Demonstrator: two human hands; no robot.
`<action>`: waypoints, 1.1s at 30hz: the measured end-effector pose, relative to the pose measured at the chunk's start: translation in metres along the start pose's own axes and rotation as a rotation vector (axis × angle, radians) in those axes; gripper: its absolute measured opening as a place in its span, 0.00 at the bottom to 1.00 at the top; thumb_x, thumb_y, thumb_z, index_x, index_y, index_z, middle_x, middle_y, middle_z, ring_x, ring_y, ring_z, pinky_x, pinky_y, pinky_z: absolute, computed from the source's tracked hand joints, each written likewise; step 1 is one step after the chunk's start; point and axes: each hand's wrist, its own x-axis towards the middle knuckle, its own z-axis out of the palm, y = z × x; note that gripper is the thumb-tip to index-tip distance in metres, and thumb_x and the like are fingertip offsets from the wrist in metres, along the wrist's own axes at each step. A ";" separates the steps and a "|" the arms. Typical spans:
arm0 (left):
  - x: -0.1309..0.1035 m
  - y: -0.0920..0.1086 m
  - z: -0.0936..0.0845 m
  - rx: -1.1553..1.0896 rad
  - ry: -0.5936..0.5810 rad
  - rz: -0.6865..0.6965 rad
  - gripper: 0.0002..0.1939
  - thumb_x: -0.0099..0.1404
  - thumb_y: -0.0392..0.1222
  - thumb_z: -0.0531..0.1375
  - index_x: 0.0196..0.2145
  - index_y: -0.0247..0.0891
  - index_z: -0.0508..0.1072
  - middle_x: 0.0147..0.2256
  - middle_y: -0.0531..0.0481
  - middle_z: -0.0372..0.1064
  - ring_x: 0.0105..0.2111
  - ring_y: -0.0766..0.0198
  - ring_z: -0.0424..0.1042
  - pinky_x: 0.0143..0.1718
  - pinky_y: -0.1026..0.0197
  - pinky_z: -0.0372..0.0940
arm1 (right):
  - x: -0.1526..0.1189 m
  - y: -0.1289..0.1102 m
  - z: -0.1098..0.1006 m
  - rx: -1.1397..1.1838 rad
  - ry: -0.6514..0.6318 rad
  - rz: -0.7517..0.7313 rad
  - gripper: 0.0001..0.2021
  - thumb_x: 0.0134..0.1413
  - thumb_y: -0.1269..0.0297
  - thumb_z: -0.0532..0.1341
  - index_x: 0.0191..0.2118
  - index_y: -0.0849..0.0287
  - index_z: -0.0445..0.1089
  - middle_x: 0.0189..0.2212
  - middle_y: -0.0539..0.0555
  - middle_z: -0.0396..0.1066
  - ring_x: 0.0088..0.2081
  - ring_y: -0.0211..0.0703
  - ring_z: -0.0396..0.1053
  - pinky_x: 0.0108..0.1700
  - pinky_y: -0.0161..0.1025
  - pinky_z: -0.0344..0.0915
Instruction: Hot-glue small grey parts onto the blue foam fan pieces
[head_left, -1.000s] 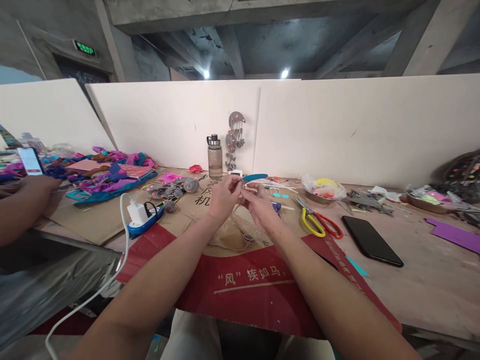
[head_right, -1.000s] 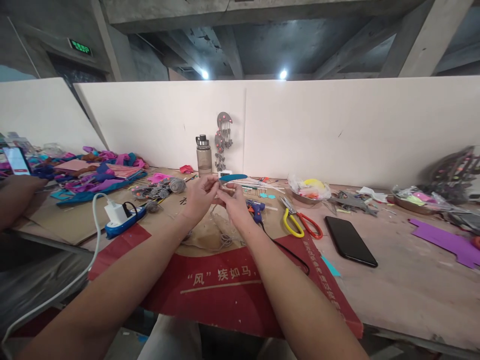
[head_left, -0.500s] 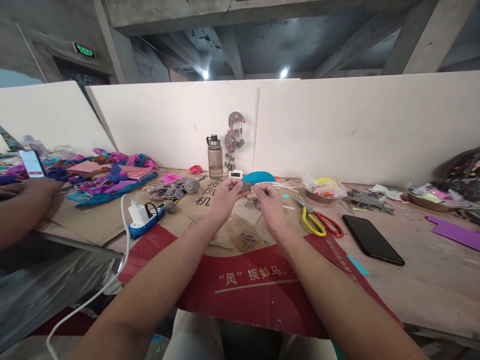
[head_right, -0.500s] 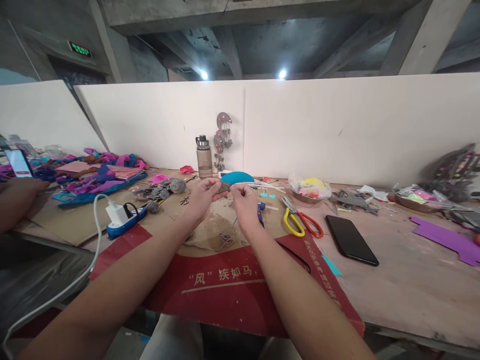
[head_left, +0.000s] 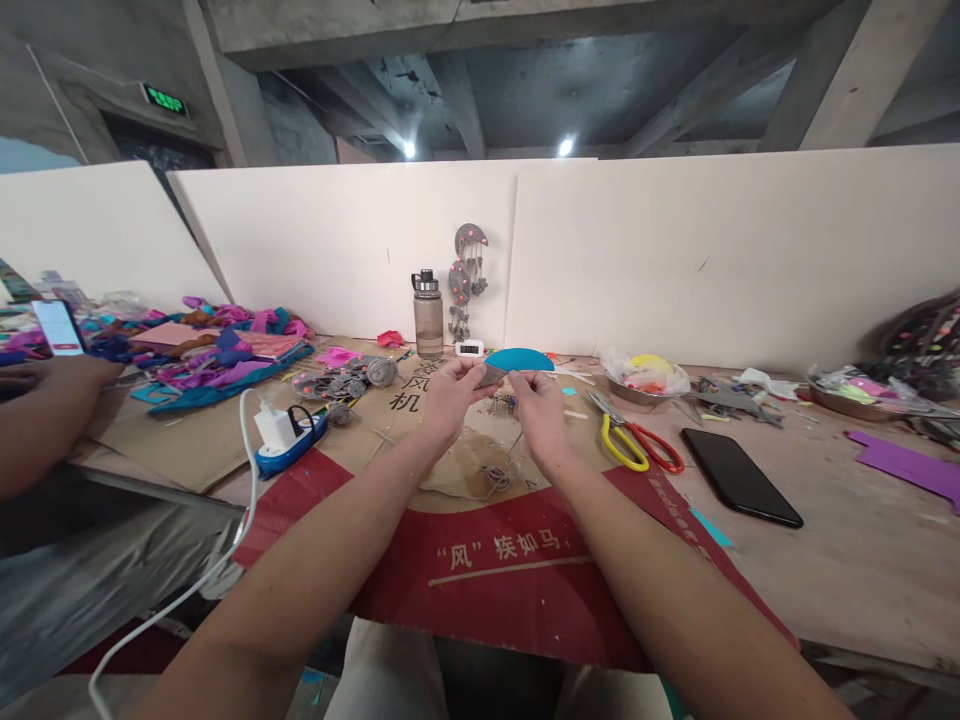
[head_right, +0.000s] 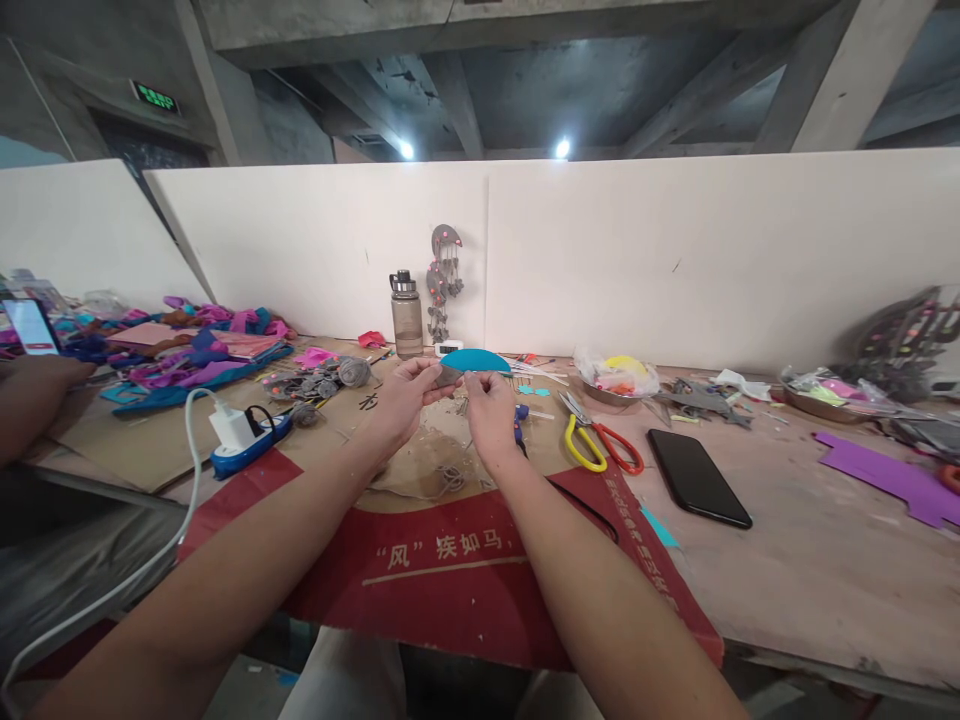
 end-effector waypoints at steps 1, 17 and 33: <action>0.000 0.000 0.000 -0.005 0.002 -0.003 0.10 0.53 0.41 0.65 0.28 0.33 0.70 0.28 0.51 0.71 0.29 0.66 0.75 0.44 0.52 0.71 | 0.000 -0.001 0.000 -0.008 0.002 -0.001 0.13 0.51 0.53 0.56 0.28 0.58 0.67 0.17 0.45 0.60 0.21 0.36 0.56 0.29 0.36 0.56; -0.001 0.003 -0.001 -0.058 -0.051 -0.084 0.08 0.57 0.40 0.63 0.28 0.32 0.69 0.29 0.46 0.73 0.31 0.63 0.76 0.41 0.57 0.71 | 0.003 -0.003 -0.002 0.100 -0.042 0.027 0.11 0.49 0.55 0.58 0.25 0.56 0.64 0.15 0.43 0.55 0.18 0.33 0.48 0.23 0.34 0.50; -0.003 -0.007 0.002 0.308 -0.119 0.086 0.12 0.53 0.38 0.64 0.35 0.35 0.69 0.35 0.46 0.72 0.34 0.62 0.73 0.26 0.64 0.70 | -0.006 -0.014 -0.003 -0.229 0.041 -0.120 0.09 0.53 0.57 0.55 0.28 0.57 0.63 0.21 0.47 0.62 0.24 0.38 0.57 0.30 0.36 0.54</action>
